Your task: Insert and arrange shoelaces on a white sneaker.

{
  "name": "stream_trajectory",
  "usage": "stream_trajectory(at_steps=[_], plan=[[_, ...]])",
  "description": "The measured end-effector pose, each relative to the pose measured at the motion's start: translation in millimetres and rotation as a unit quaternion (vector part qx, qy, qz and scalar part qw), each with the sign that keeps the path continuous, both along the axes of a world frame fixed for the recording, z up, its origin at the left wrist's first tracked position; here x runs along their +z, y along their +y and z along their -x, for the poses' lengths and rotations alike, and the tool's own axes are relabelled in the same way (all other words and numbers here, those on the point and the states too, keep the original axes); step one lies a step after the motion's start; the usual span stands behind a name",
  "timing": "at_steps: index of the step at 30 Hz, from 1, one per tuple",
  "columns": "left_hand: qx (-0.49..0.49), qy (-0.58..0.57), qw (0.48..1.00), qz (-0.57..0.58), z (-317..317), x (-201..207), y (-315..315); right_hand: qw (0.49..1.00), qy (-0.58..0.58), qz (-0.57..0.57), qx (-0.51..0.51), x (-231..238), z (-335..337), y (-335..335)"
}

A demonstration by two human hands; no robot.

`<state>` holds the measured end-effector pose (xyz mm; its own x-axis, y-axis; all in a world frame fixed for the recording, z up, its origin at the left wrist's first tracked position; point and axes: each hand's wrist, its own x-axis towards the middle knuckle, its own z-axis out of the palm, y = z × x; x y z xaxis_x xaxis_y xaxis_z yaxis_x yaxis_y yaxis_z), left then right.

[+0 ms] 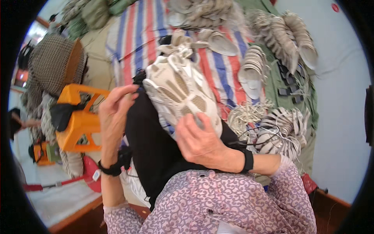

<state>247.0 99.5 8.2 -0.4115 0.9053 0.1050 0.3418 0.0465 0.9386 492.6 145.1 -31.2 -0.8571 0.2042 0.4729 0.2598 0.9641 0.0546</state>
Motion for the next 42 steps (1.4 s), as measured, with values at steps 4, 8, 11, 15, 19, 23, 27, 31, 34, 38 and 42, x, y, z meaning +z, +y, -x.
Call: stream_trajectory(at_steps=[4, 8, 11, 15, 19, 23, 27, 31, 34, 38, 42], plan=[[-0.012, 0.111, 0.993, -0.031, -16, -6, 3, 0.999, 0.025, -0.009, 0.04, -9, -4, -6], [-0.008, 0.3, 0.951, -0.077, -6, -23, 19, 0.995, 0.048, 0.018, 0.082, -19, 5, -12], [-0.026, 0.327, 0.945, -0.003, 10, -42, 17, 0.993, 0.057, 0.041, 0.098, -19, 11, -15], [-0.074, 0.279, 0.957, 0.024, 4, -41, 28, 0.992, 0.051, 0.055, 0.101, -21, 9, -8], [-0.086, 0.258, 0.958, 0.09, 7, -41, 35, 0.981, 0.046, 0.135, 0.129, -21, 5, 8], [-0.08, 0.291, 0.953, 0.021, 11, -65, 37, 0.931, 0.105, 0.319, 0.14, -9, 14, 52], [-0.086, 0.256, 0.963, -0.005, 3, -65, 36, 0.922, 0.204, 0.312, 0.104, -24, 65, 120], [-0.073, 0.278, 0.957, -0.032, -5, -71, 41, 0.874, 0.164, 0.446, 0.106, -60, 77, 137], [-0.062, 0.279, 0.958, -0.033, 10, -72, 37, 0.817, 0.232, 0.522, 0.077, -65, 80, 130], [-0.087, 0.267, 0.96, -0.014, 4, -58, 45, 0.821, 0.237, 0.516, 0.053, -74, 82, 128], [-0.075, 0.335, 0.939, -0.019, 5, -68, 42, 0.778, 0.262, 0.565, 0.084, -84, 84, 120]])
